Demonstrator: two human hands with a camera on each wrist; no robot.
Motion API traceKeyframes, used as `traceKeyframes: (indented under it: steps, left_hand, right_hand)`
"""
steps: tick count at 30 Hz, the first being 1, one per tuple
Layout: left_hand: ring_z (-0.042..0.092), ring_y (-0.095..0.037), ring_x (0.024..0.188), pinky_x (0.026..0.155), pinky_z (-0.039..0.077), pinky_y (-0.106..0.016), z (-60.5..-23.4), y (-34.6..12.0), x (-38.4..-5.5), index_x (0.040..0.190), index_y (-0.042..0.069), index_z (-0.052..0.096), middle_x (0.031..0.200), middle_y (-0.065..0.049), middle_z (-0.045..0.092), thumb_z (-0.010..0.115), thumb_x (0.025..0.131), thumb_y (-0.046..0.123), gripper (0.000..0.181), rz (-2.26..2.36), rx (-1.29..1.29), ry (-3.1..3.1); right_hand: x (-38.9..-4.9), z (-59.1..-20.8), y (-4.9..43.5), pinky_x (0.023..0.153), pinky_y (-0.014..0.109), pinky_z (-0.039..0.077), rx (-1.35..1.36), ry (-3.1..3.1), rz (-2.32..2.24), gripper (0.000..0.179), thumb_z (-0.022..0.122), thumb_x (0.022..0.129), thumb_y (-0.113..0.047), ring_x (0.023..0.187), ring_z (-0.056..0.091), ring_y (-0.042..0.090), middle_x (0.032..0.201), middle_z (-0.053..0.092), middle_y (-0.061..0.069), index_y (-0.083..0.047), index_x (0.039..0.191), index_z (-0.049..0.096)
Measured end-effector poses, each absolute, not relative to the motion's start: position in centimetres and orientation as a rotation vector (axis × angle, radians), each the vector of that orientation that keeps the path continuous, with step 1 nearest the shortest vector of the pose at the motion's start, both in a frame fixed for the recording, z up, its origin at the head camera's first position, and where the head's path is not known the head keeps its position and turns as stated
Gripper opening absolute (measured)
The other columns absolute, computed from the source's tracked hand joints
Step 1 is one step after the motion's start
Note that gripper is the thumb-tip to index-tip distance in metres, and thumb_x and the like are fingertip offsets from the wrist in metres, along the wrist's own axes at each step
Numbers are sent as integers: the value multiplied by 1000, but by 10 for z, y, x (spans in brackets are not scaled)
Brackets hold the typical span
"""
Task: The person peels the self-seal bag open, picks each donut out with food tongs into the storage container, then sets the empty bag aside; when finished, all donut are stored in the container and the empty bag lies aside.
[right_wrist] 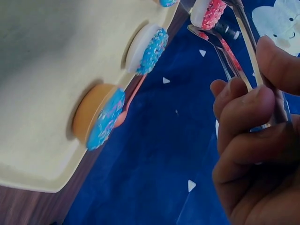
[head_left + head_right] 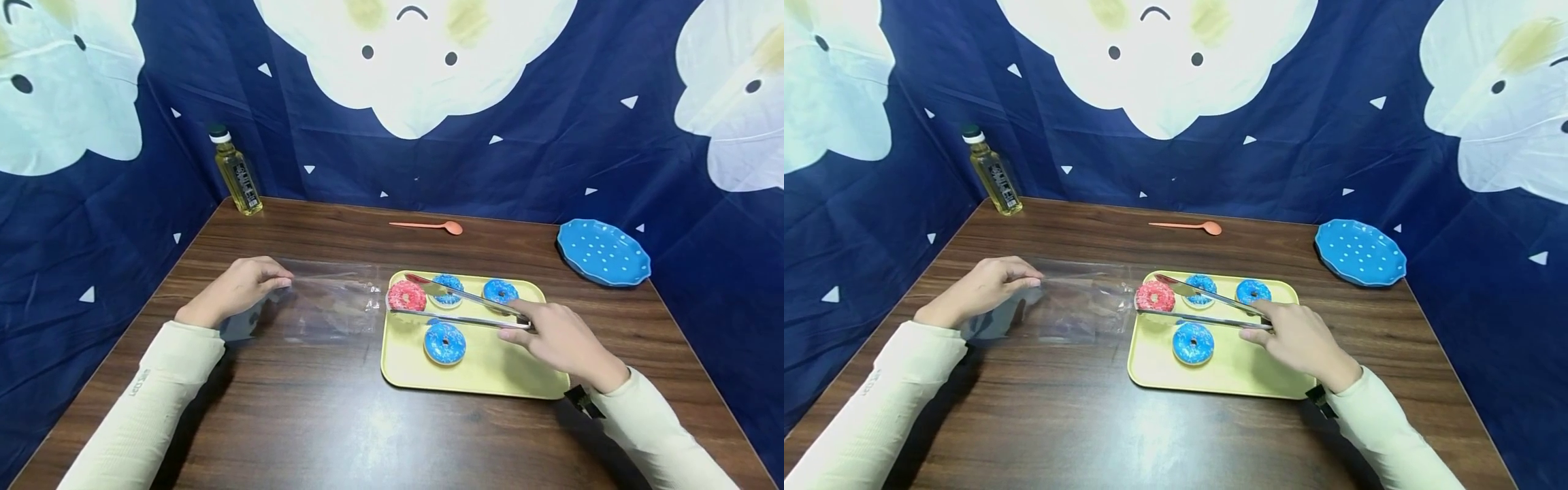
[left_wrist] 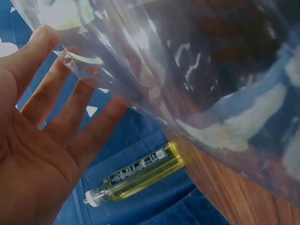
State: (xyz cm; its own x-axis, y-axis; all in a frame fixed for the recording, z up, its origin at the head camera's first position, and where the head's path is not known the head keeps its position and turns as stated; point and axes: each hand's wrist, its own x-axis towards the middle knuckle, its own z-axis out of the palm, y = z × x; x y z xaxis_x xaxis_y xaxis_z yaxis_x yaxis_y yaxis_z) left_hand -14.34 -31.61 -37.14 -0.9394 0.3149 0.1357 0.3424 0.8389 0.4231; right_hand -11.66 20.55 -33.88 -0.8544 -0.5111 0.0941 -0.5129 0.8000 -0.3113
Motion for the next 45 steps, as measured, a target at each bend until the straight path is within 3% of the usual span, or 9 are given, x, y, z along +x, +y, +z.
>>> traceKeyframes:
  steps: [6,12,23,31,38,41,45]
  left_hand:
    - [67,-16,81,78,55,-42,-381,-314,-144,108,4,78,104,-7,72,70,96,14,18,-613,-657,-2907]
    - [69,-25,95,85,55,-45,-389,-310,-144,105,4,79,103,-6,72,72,93,11,15,-551,-760,-2852]
    - [69,-29,96,86,55,-47,-388,-301,-144,98,5,80,100,-6,72,73,93,11,10,-481,-709,-2945]
    - [67,-32,101,91,52,-50,-390,-299,-143,102,6,79,104,-7,72,72,95,14,14,-440,-704,-2997]
    - [63,-35,113,90,49,-60,-385,-298,-142,116,14,77,122,-8,68,66,100,28,24,-391,-464,-3092]
    - [59,-38,120,98,42,-64,-382,-297,-141,122,13,74,128,-12,65,65,100,32,31,-349,-429,-3085]
    - [46,-42,133,112,20,-67,-380,-296,-140,135,8,64,142,-18,55,65,99,38,47,-318,-420,-3061]
  right_hand:
    - [-106,-340,221,50,28,31,794,-2974,522,19,74,92,-37,55,38,7,62,38,-12,-22,91,62]
    - [-96,-337,235,50,28,32,744,-2981,508,18,74,92,-38,56,40,6,64,41,-12,-23,93,63]
    - [-84,-334,254,51,29,32,661,-3005,479,19,76,91,-37,57,42,8,64,42,-13,-22,96,65]
    - [-76,-331,273,56,35,38,608,-3046,444,39,73,92,-42,65,47,13,68,47,-12,-13,117,69]
    - [-65,-334,290,57,42,44,501,-3097,417,46,74,91,-44,73,59,17,78,61,-8,-11,123,68]
    - [-60,-337,298,56,43,44,454,-3136,406,47,73,91,-45,75,60,19,82,63,-6,-11,123,67]
    - [-53,-340,309,55,45,45,428,-3153,376,44,73,91,-45,77,62,22,87,67,-1,-13,120,68]
